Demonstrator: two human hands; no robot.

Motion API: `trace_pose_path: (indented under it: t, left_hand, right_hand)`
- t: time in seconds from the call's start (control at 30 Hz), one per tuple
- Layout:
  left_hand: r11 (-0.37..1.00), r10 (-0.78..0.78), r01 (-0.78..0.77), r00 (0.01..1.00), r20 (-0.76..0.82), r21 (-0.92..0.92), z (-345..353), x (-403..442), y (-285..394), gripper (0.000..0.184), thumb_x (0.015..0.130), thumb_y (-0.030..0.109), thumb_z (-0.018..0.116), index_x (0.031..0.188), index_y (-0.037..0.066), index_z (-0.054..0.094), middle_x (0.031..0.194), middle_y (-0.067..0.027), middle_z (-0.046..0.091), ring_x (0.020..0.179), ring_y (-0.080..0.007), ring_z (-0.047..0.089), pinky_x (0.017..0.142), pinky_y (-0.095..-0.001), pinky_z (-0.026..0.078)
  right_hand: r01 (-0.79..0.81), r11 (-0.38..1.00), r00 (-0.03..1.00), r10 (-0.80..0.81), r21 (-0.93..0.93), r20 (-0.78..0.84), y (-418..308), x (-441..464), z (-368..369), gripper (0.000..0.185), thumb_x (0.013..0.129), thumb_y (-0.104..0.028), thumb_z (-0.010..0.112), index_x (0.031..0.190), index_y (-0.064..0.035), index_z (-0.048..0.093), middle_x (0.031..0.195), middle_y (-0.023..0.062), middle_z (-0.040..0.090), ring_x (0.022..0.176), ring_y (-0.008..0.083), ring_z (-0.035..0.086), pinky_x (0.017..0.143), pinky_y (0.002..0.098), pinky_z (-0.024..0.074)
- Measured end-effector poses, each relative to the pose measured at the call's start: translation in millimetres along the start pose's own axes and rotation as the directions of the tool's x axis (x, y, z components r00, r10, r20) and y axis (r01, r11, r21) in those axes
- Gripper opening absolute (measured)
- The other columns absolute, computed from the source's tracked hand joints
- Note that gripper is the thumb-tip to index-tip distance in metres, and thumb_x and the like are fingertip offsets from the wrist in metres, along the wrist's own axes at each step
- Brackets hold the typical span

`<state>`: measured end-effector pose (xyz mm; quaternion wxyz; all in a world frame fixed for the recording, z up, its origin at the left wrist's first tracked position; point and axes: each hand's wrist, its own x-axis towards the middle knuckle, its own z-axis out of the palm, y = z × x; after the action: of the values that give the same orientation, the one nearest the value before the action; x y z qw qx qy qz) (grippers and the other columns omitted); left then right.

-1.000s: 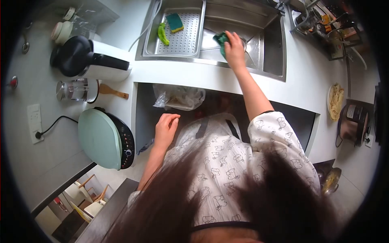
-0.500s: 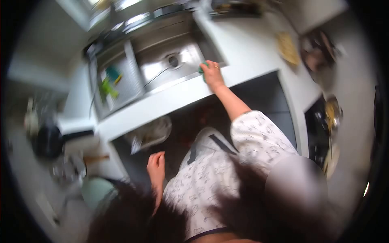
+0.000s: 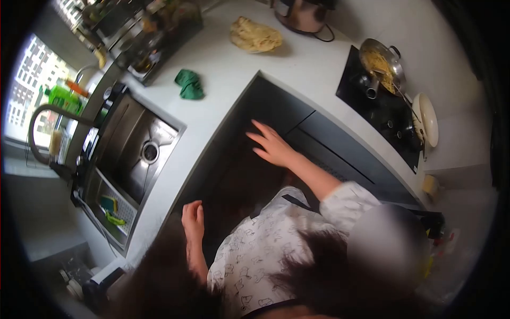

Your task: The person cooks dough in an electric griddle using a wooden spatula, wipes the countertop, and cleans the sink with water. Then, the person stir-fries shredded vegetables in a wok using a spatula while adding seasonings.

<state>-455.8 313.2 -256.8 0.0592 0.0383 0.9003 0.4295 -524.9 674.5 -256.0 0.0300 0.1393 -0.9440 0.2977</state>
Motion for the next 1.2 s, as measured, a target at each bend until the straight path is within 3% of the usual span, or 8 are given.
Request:
trace_pose_path:
  t: [0.23,0.37,0.5,0.6,0.7,0.93,1.07,1.2]
  left_hand:
    - [0.981,0.19,-0.185,0.977,0.094,-0.062,149.3,129.8,130.5,0.023,0.089,0.003,0.058,0.112,0.003,0.059,0.103,-0.0086,0.059,0.092,-0.018,0.06,0.081,-0.0291,0.049]
    - [0.944,0.316,-0.264,0.895,0.316,-0.197,255.1,154.8,226.6,0.03,0.087,0.005,0.061,0.117,0.005,0.057,0.099,-0.0076,0.062,0.08,-0.0141,0.061,0.074,-0.0266,0.05]
    - [0.859,0.498,-0.368,0.763,0.413,-0.356,319.5,162.5,331.9,0.036,0.085,0.008,0.064,0.119,0.006,0.055,0.107,-0.0129,0.057,0.084,-0.0196,0.062,0.067,-0.0297,0.053]
    - [0.787,0.612,-0.476,0.683,0.399,-0.392,342.1,167.5,393.8,0.046,0.082,0.013,0.068,0.124,0.007,0.051,0.121,-0.0149,0.051,0.095,-0.0266,0.062,0.072,-0.0336,0.054]
    - [0.581,0.813,-0.728,0.499,0.299,-0.364,357.2,181.6,441.8,0.053,0.08,0.015,0.071,0.127,0.01,0.048,0.129,-0.0122,0.046,0.096,-0.0273,0.062,0.074,-0.0343,0.054]
    - [0.498,0.843,-0.768,0.321,0.432,-0.401,385.6,200.3,458.9,0.057,0.075,0.018,0.074,0.126,0.011,0.048,0.13,-0.0107,0.045,0.081,-0.0305,0.064,0.065,-0.0378,0.055]
    - [0.476,0.866,-0.75,0.309,0.393,-0.459,390.2,206.3,454.7,0.056,0.074,0.016,0.073,0.124,0.009,0.049,0.129,-0.0116,0.045,0.073,-0.0285,0.063,0.06,-0.0363,0.055]
    - [0.466,0.873,-0.734,0.293,0.389,-0.494,394.0,209.9,455.3,0.054,0.074,0.013,0.071,0.124,0.007,0.049,0.129,-0.0138,0.045,0.07,-0.0289,0.063,0.059,-0.0361,0.055]
  right_hand:
    - [-0.761,0.645,0.606,0.672,0.066,0.425,88.4,-238.7,-226.5,0.033,0.088,-0.03,0.06,0.11,-0.0064,0.064,0.099,0.0139,0.067,0.098,0.0265,0.063,0.087,0.0373,0.0485]
    - [-0.718,0.681,0.623,0.72,0.14,-0.307,98.2,-232.1,-358.3,0.02,0.087,-0.021,0.061,0.088,-0.0012,0.062,0.075,0.0094,0.063,0.068,0.0204,0.058,0.066,0.0328,0.0466]
    - [-0.87,0.225,0.489,0.511,-0.439,-0.707,214.4,-256.3,-410.9,0.035,0.082,-0.025,0.067,0.11,-0.0064,0.057,0.116,0.0108,0.057,0.112,0.0297,0.053,0.092,0.0446,0.0427]
    - [-0.87,0.058,0.348,0.776,-0.49,-0.526,286.6,-264.9,-418.4,0.05,0.085,-0.028,0.064,0.128,-0.0091,0.046,0.116,0.0143,0.056,0.112,0.0317,0.054,0.089,0.0461,0.0454]
    - [-0.858,0.326,0.478,0.79,-0.397,-0.384,322.6,-272.8,-401.2,0.048,0.09,-0.026,0.057,0.134,-0.0158,0.042,0.11,0.0154,0.057,0.096,0.0338,0.061,0.079,0.0449,0.0499]
    - [-0.688,0.289,0.6,0.743,-0.666,-0.297,178.4,-220.0,-492.9,0.036,0.092,-0.02,0.052,0.127,-0.0245,0.055,0.084,0.0136,0.06,0.076,0.0316,0.062,0.068,0.0422,0.0499]
    - [-0.679,0.12,0.338,0.927,-0.724,-0.164,143.6,-173.5,-520.5,0.03,0.09,-0.017,0.054,0.12,-0.0206,0.062,0.086,0.0153,0.064,0.078,0.0295,0.064,0.069,0.0417,0.0495]
    - [-0.671,0.04,0.32,0.916,-0.74,-0.241,194.3,-155.3,-490.5,0.032,0.094,-0.018,0.046,0.123,-0.0176,0.06,0.088,0.016,0.065,0.078,0.0313,0.065,0.068,0.0443,0.0512]
